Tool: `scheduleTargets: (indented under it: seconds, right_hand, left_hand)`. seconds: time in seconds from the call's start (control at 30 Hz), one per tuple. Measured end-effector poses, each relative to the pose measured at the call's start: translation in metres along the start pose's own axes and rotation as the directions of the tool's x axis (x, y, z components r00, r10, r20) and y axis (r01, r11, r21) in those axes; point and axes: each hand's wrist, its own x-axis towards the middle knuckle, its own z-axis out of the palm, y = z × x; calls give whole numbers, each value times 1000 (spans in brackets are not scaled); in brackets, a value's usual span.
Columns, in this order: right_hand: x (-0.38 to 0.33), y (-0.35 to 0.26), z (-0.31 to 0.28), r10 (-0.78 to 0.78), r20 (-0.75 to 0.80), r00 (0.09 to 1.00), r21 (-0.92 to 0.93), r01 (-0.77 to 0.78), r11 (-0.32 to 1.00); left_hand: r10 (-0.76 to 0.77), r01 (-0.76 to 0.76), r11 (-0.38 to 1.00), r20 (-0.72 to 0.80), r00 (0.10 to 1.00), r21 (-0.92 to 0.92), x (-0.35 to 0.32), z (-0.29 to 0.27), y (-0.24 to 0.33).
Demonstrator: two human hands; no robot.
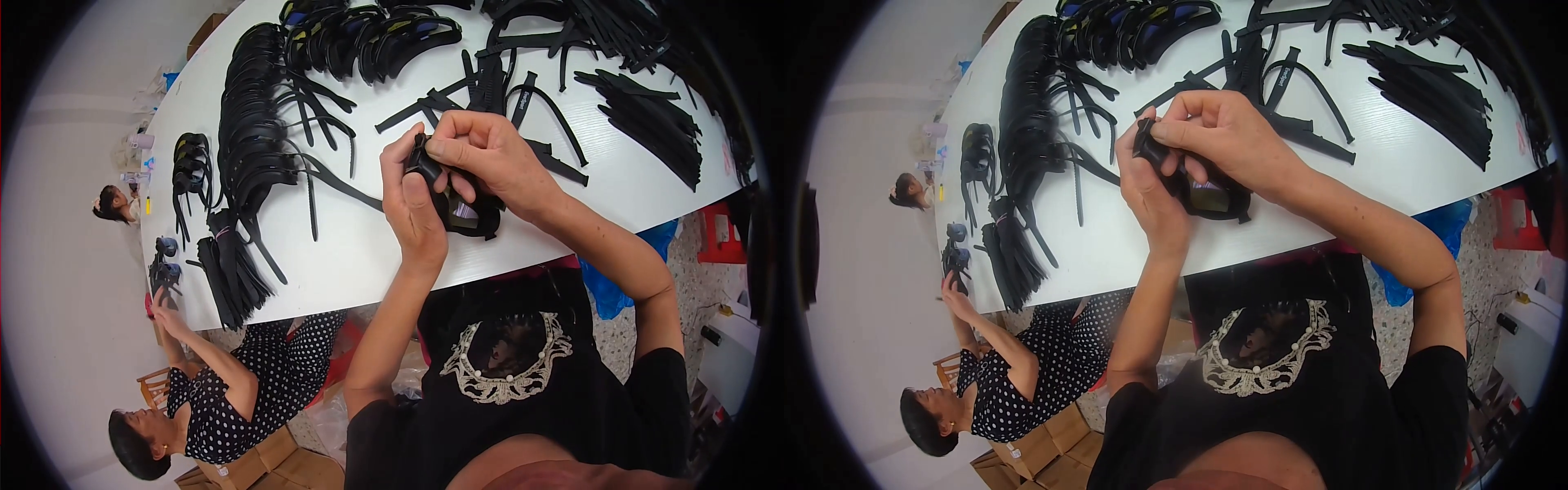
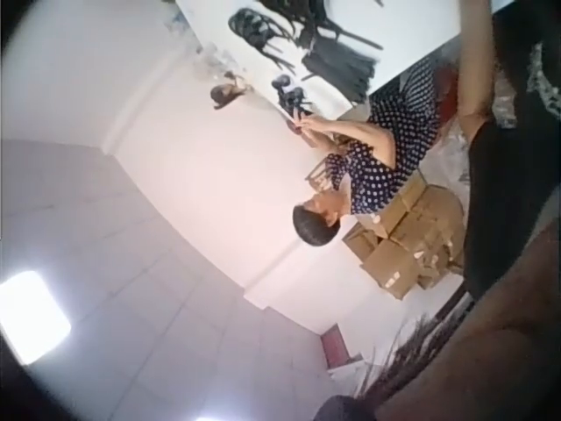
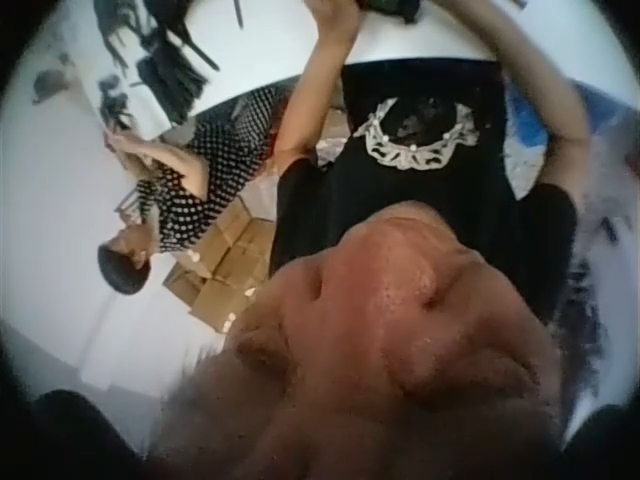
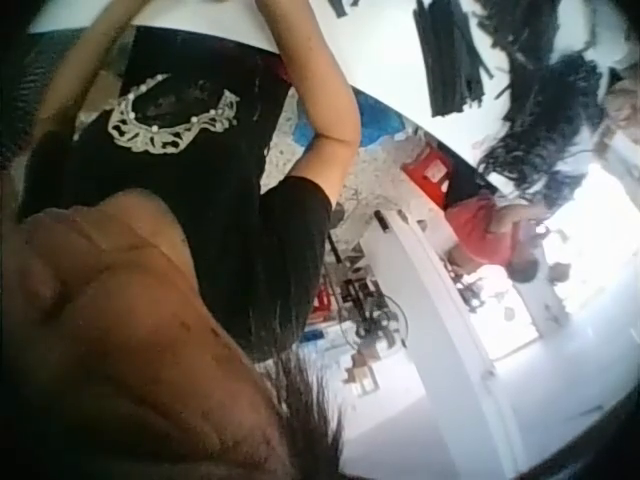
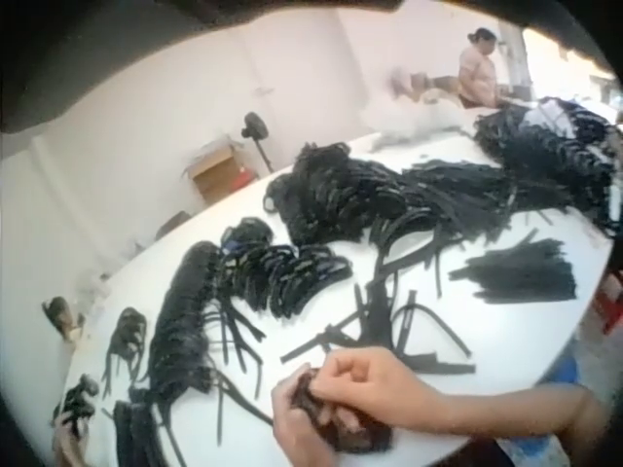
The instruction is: Attaching straps to diving goggles at a factory workbench.
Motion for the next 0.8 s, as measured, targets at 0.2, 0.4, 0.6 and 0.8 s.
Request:
scheduleTargets:
  seconds: [0.2, 0.4, 0.6, 0.8]
  right_hand:
    - [4, -1, -10, -279, -88, 956, -390, 224, 893]
    - [16, -5, -26, -310, -104, 945, -624, 181, 760]
    - [18, -4, -38, -31, 4, 1000, -305, 31, 952]
    - [48, -7, -68, -279, -284, 917, -368, 165, 915]
  left_hand:
    - [-32, 32, 999, 33, 999, -10, 7, 4, 3]
    - [-292, 309, 947, 163, 942, -92, 18, -5, 13]
    - [-588, 729, 519, 433, 683, -446, 23, -6, 11]
    - [-432, 609, 753, 511, 743, -250, 20, 5, 14]
